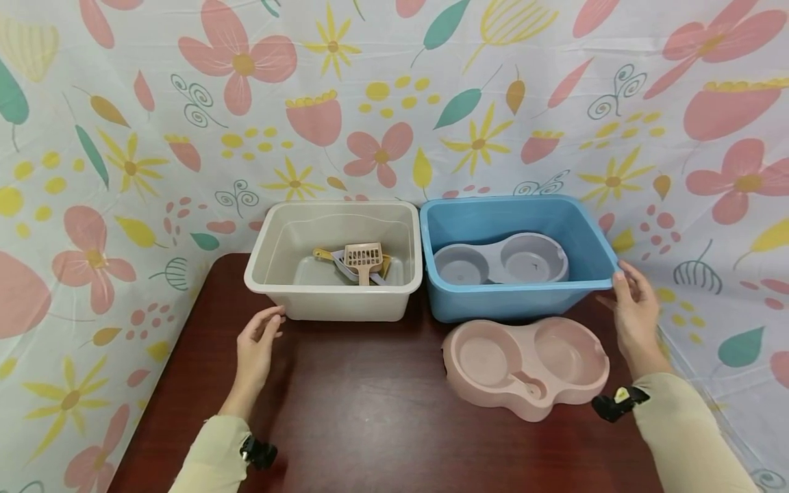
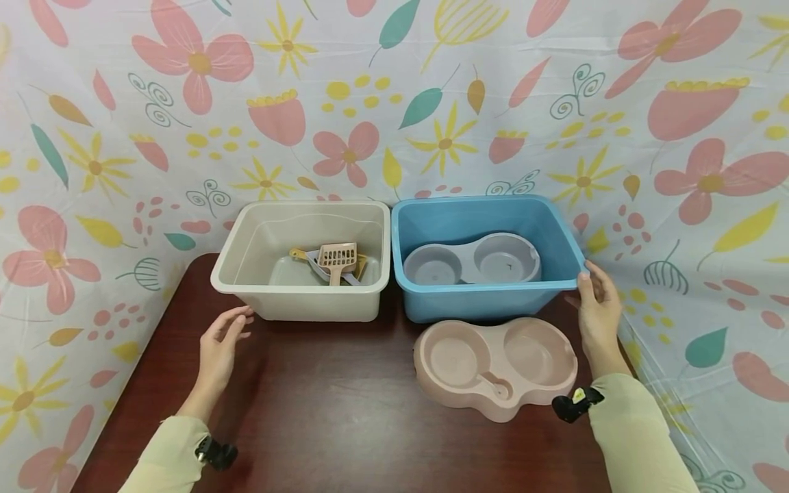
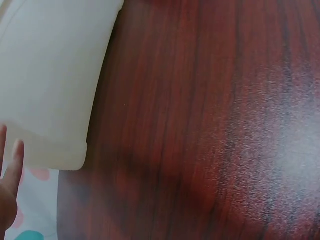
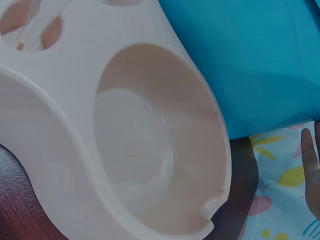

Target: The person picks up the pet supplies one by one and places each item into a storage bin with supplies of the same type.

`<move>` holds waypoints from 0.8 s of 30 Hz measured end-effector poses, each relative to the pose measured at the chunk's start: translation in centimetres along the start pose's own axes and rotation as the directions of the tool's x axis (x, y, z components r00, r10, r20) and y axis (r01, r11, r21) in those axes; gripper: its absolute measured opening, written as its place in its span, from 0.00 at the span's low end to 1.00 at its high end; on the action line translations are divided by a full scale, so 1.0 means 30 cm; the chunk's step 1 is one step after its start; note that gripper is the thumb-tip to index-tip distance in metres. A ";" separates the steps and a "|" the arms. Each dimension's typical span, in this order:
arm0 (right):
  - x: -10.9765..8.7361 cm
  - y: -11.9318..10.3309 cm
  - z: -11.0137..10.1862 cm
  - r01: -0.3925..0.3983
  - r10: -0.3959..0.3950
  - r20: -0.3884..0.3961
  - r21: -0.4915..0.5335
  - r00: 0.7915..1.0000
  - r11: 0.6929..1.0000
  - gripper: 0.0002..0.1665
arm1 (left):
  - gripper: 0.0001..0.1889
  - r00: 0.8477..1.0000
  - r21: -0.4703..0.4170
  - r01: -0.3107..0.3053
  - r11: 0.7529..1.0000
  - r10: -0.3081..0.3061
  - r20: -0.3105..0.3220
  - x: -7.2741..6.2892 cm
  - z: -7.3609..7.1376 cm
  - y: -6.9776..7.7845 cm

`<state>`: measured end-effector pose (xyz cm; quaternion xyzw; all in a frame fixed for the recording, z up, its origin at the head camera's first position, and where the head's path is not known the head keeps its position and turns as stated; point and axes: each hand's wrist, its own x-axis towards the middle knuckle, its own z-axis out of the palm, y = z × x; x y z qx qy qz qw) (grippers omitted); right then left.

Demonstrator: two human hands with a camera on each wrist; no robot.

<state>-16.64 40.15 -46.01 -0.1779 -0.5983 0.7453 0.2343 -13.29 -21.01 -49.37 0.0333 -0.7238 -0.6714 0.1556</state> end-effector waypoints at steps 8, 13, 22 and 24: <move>0.003 0.005 -0.004 0.002 -0.002 -0.011 -0.028 1.000 1.000 0.23 | 0.15 0.989 0.032 0.037 0.999 -0.042 0.145 -0.016 0.021 -0.010; 0.009 0.002 -0.017 0.036 -0.034 0.020 -0.106 0.999 0.994 0.23 | 0.15 0.976 0.054 0.032 0.998 -0.042 0.214 -0.029 0.035 -0.006; 0.013 -0.006 -0.042 0.086 -0.072 0.149 -0.090 0.986 0.992 0.24 | 0.14 0.950 0.058 0.030 0.998 -0.047 0.308 -0.045 0.074 -0.003; 0.016 -0.010 -0.051 0.092 -0.073 0.190 -0.092 0.979 0.992 0.25 | 0.14 0.942 0.064 0.038 0.997 -0.057 0.332 -0.048 0.086 -0.007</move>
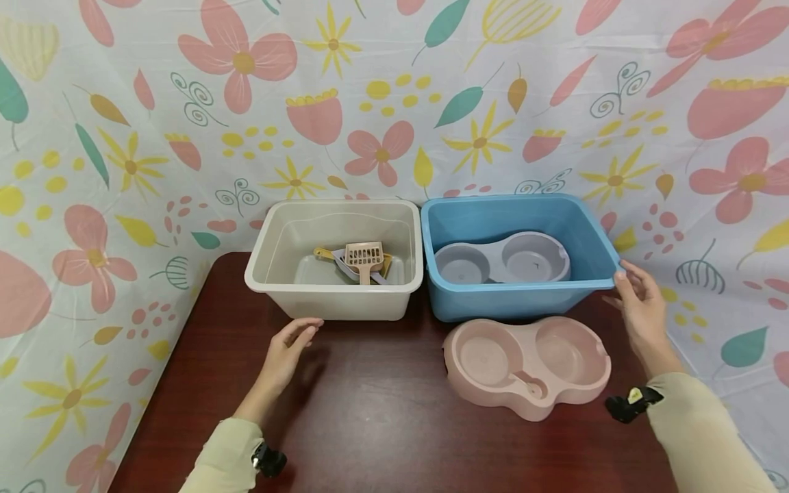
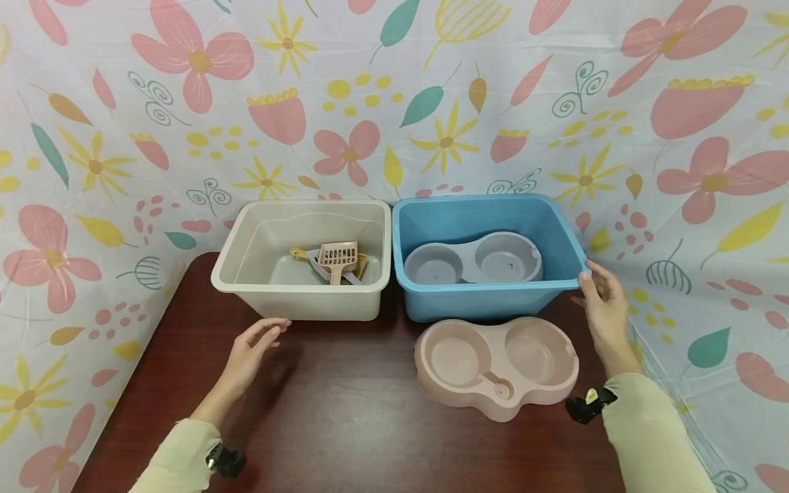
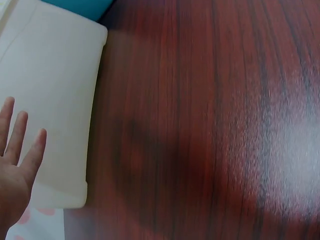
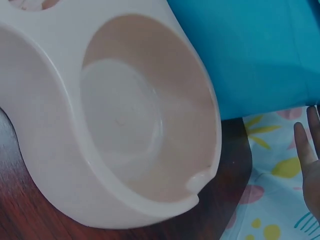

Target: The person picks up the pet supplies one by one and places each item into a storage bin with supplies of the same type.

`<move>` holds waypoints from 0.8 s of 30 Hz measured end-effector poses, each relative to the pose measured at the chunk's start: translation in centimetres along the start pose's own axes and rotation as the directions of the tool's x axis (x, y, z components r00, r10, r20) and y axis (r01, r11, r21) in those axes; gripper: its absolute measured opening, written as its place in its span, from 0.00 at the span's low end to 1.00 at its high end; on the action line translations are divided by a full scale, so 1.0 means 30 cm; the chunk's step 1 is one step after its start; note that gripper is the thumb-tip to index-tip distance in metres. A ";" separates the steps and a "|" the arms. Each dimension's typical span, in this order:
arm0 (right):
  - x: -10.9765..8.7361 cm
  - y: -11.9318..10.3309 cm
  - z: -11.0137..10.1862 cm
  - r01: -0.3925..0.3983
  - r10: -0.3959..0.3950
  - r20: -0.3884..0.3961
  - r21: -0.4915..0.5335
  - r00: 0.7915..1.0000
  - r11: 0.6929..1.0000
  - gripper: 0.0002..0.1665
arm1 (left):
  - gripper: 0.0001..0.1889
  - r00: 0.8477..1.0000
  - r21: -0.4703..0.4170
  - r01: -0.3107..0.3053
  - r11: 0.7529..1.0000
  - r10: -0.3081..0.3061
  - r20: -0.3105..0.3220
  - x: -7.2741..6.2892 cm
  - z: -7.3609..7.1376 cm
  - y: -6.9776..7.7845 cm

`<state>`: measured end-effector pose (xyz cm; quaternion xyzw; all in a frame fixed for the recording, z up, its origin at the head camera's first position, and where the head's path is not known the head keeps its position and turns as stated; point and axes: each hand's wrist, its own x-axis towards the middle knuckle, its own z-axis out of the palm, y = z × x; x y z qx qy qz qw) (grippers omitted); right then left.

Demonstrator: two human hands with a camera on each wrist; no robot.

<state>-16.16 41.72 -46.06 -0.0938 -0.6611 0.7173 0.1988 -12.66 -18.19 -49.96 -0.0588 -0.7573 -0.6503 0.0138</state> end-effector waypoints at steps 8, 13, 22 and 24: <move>0.014 -0.018 -0.021 0.022 -0.018 0.107 -0.036 0.994 0.999 0.23 | 0.15 0.997 0.009 0.035 0.999 -0.036 0.074 0.005 0.052 0.008; 0.019 -0.030 -0.031 0.015 -0.010 0.145 -0.032 0.989 0.999 0.21 | 0.15 0.994 -0.002 0.031 1.000 -0.030 0.109 0.008 0.088 0.008; 0.020 -0.030 -0.030 0.002 -0.001 0.158 -0.002 0.988 1.000 0.24 | 0.16 0.978 -0.021 0.060 0.998 -0.054 0.202 0.010 0.169 0.014; 0.018 -0.028 -0.030 -0.002 0.005 0.146 -0.022 0.989 1.000 0.25 | 0.16 0.971 -0.019 0.071 0.997 -0.065 0.231 0.011 0.192 0.014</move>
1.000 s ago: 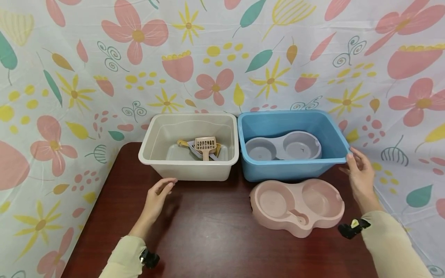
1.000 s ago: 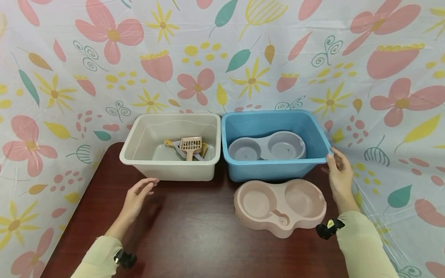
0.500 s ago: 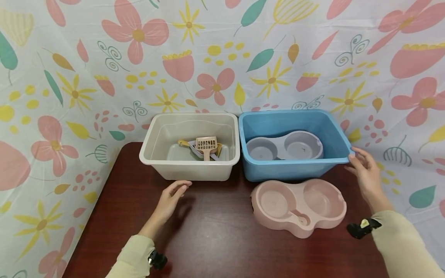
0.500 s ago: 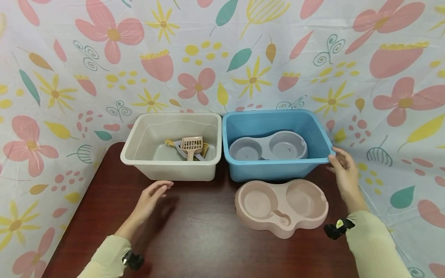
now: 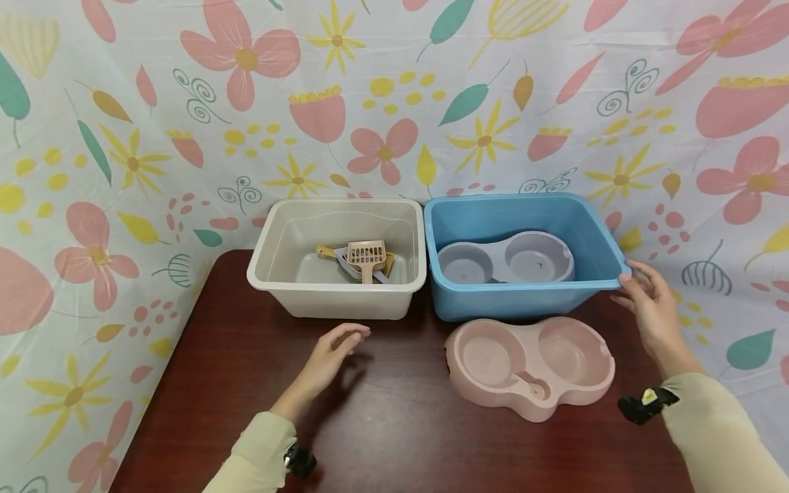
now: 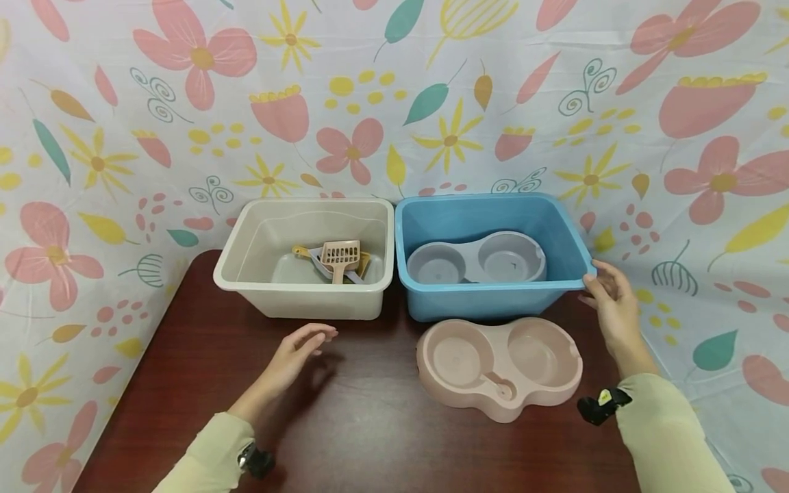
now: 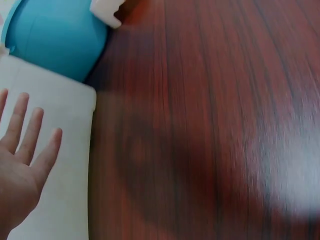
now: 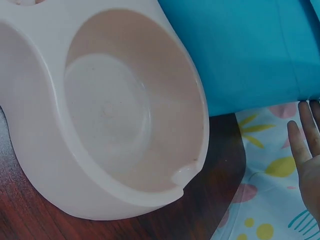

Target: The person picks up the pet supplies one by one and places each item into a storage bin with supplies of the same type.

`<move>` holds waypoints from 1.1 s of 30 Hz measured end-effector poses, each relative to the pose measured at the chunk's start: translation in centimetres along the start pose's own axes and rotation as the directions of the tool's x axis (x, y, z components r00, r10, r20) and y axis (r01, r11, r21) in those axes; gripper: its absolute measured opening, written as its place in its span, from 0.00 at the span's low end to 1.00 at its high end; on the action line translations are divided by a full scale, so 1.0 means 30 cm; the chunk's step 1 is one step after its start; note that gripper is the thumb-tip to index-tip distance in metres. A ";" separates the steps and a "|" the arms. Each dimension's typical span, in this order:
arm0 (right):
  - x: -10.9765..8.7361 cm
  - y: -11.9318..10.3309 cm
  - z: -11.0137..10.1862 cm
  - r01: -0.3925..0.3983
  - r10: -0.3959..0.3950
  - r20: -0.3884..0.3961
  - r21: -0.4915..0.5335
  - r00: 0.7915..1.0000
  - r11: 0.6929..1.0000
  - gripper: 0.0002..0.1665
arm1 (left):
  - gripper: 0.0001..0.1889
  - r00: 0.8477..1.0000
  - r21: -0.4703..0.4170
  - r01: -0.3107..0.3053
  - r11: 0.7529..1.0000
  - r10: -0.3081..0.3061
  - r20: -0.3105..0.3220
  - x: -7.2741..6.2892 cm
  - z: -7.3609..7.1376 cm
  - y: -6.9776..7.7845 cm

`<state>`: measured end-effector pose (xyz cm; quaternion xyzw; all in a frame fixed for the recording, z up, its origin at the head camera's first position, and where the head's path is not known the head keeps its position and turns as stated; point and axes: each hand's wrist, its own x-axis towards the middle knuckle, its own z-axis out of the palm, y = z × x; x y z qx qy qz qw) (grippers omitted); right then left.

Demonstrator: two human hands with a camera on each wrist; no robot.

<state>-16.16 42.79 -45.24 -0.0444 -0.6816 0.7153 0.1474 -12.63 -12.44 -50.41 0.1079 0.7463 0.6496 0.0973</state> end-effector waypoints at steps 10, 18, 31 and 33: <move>0.006 0.007 0.013 -0.043 0.044 -0.071 0.026 0.997 0.999 0.22 | 0.17 0.993 0.069 0.061 0.996 -0.067 0.096 0.036 0.090 -0.004; 0.013 0.004 0.012 -0.022 0.024 -0.037 0.058 0.999 0.998 0.21 | 0.17 0.983 0.062 0.078 0.995 -0.087 0.163 0.059 0.149 -0.014; 0.018 -0.015 -0.014 -0.012 0.006 0.052 0.130 0.999 0.991 0.19 | 0.18 0.962 0.100 0.156 0.983 -0.174 0.209 0.097 0.272 -0.005; 0.019 -0.016 -0.012 -0.023 0.012 0.066 0.166 0.998 0.986 0.19 | 0.18 0.964 0.110 0.167 0.980 -0.186 0.188 0.103 0.292 -0.003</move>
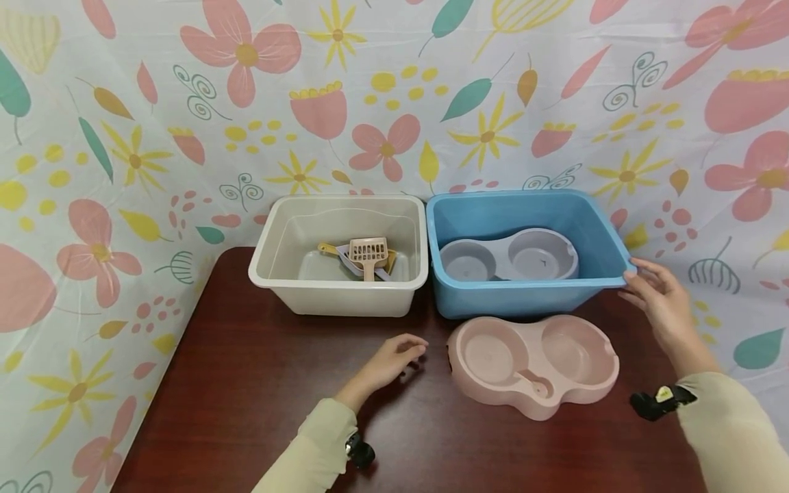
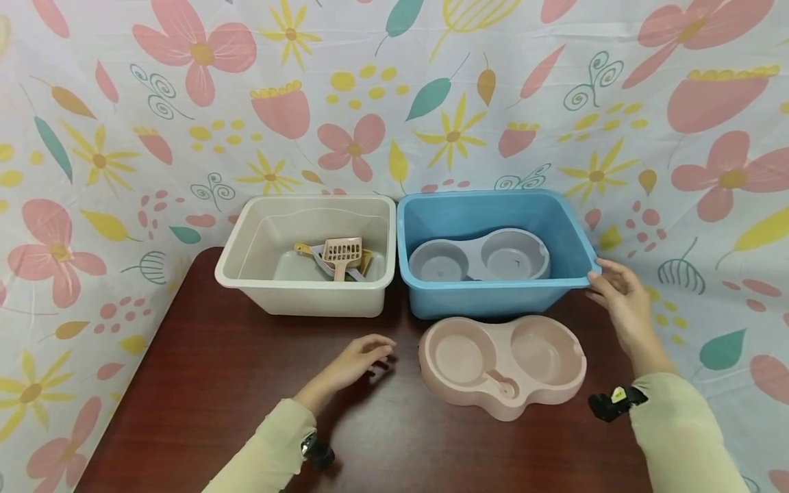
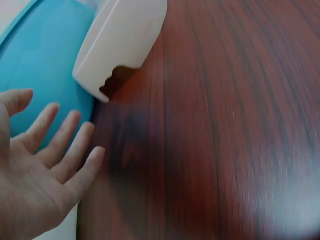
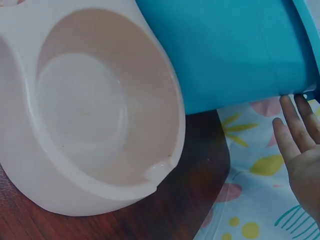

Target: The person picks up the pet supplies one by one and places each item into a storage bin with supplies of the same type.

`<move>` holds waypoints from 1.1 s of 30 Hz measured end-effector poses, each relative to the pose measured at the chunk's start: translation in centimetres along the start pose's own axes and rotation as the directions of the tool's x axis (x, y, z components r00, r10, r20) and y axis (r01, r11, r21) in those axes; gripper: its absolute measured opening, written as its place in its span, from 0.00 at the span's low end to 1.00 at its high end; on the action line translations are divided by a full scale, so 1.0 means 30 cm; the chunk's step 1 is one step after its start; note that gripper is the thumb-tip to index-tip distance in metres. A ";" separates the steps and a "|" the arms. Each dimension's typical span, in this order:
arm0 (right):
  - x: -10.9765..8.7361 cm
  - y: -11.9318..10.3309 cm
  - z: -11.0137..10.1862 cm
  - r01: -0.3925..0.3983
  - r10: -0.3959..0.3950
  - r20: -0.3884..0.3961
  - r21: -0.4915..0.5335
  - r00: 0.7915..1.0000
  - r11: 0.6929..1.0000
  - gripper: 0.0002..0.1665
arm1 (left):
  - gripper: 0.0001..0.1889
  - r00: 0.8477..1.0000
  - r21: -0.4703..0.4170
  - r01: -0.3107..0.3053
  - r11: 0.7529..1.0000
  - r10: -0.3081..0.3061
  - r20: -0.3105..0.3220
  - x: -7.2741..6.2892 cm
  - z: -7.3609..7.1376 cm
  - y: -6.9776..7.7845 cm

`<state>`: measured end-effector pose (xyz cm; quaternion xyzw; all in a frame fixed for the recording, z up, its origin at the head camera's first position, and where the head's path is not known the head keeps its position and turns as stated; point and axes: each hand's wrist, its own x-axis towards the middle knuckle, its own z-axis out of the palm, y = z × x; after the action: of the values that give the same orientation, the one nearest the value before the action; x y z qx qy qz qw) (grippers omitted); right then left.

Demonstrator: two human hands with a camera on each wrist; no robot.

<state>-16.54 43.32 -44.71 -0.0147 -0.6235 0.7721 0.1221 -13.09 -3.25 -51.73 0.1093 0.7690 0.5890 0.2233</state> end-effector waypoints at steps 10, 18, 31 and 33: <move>-0.003 -0.008 0.005 -0.033 0.033 -0.004 -0.050 0.999 0.998 0.19 | 0.19 0.998 0.008 0.045 0.999 -0.044 -0.052 0.040 0.093 0.005; 0.001 -0.011 0.002 -0.026 0.026 -0.003 -0.055 1.000 0.998 0.19 | 0.24 0.995 -0.050 0.053 0.997 -0.057 -0.086 0.071 0.166 0.000; -0.002 -0.015 -0.008 -0.023 0.024 0.009 -0.073 1.000 0.997 0.18 | 0.24 0.977 -0.003 0.059 0.998 -0.058 -0.203 0.122 0.241 -0.015; -0.002 -0.019 -0.011 -0.028 0.029 0.006 -0.089 1.000 0.996 0.18 | 0.25 0.977 -0.012 0.061 0.998 -0.062 -0.206 0.126 0.248 -0.015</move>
<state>-16.33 43.73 -44.25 -0.0263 -0.6574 0.7452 0.1081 -12.85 4.63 -54.50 0.0232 0.7894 0.5920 0.1609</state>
